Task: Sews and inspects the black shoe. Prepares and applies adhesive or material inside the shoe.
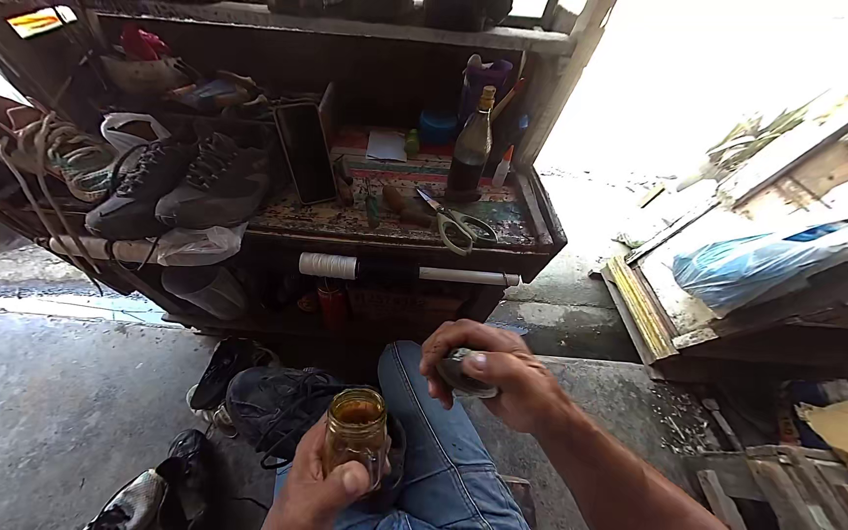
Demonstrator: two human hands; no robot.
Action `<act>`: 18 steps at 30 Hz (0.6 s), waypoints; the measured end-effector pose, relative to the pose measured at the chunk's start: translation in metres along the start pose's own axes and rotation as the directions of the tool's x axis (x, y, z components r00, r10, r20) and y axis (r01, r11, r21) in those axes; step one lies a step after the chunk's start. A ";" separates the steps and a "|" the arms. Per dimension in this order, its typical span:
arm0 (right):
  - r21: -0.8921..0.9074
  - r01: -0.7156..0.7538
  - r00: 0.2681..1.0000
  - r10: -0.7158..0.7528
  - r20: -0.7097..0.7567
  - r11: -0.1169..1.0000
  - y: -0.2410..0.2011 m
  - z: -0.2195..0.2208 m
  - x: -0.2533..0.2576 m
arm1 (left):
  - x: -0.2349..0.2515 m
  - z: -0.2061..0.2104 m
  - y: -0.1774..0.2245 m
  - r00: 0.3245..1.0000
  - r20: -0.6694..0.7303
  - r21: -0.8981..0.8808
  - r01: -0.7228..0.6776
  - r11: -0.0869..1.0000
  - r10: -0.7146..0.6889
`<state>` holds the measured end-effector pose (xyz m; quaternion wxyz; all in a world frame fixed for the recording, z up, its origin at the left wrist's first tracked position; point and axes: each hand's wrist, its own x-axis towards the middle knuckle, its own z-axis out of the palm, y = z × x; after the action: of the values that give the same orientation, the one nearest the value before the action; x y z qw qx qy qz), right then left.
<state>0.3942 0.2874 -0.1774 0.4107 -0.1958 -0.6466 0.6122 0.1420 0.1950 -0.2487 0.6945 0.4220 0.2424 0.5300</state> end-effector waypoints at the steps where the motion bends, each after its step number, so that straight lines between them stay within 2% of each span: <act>1: -0.016 -0.081 0.997 0.081 -0.012 0.997 0.008 0.006 0.000 | 0.006 0.006 0.006 0.999 -0.023 0.149 -0.045 0.988 0.049; 3: -0.124 -0.163 0.984 0.171 0.051 0.979 0.018 0.018 0.002 | 0.016 0.018 0.014 0.994 -0.024 0.381 -0.092 0.920 0.109; 5: -0.241 -0.119 0.980 0.153 0.126 0.963 0.023 0.023 0.005 | 0.023 0.025 0.011 0.988 -0.077 0.537 -0.071 0.841 0.132; 7: -0.312 -0.058 0.987 0.101 0.123 0.948 0.024 0.020 0.008 | 0.028 0.024 0.005 0.982 -0.135 0.589 -0.026 0.808 0.130; 9: -0.344 -0.025 0.995 0.057 0.083 0.939 0.020 0.012 0.013 | 0.029 0.017 -0.003 0.987 -0.131 0.554 -0.004 0.832 0.093; 11: -0.403 -0.064 0.998 0.054 -0.037 0.913 0.005 -0.004 0.020 | 0.022 0.009 -0.011 0.982 -0.184 0.629 0.081 0.773 0.047; 13: -0.547 -0.153 0.972 0.024 -0.235 0.823 -0.014 -0.034 0.032 | 0.008 -0.002 -0.017 0.970 -0.243 0.734 0.176 0.657 0.012; 15: -0.719 -0.236 0.920 -0.088 -0.382 0.654 -0.028 -0.074 0.048 | -0.009 -0.014 -0.020 0.971 -0.238 0.854 0.207 0.477 0.004; 17: -0.772 -0.346 0.854 -0.162 -0.495 0.533 -0.032 -0.120 0.066 | -0.025 -0.025 -0.018 0.976 -0.205 0.940 0.176 0.294 0.071; 18: -0.760 -0.419 0.808 -0.179 -0.562 0.496 -0.029 -0.144 0.076 | -0.031 -0.030 -0.015 0.974 -0.204 0.951 0.175 0.256 0.093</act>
<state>0.4679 0.4309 -0.1398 0.3850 -0.5950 -0.6901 0.1468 0.1166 0.1746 -0.2800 0.2751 0.6898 0.6006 0.2963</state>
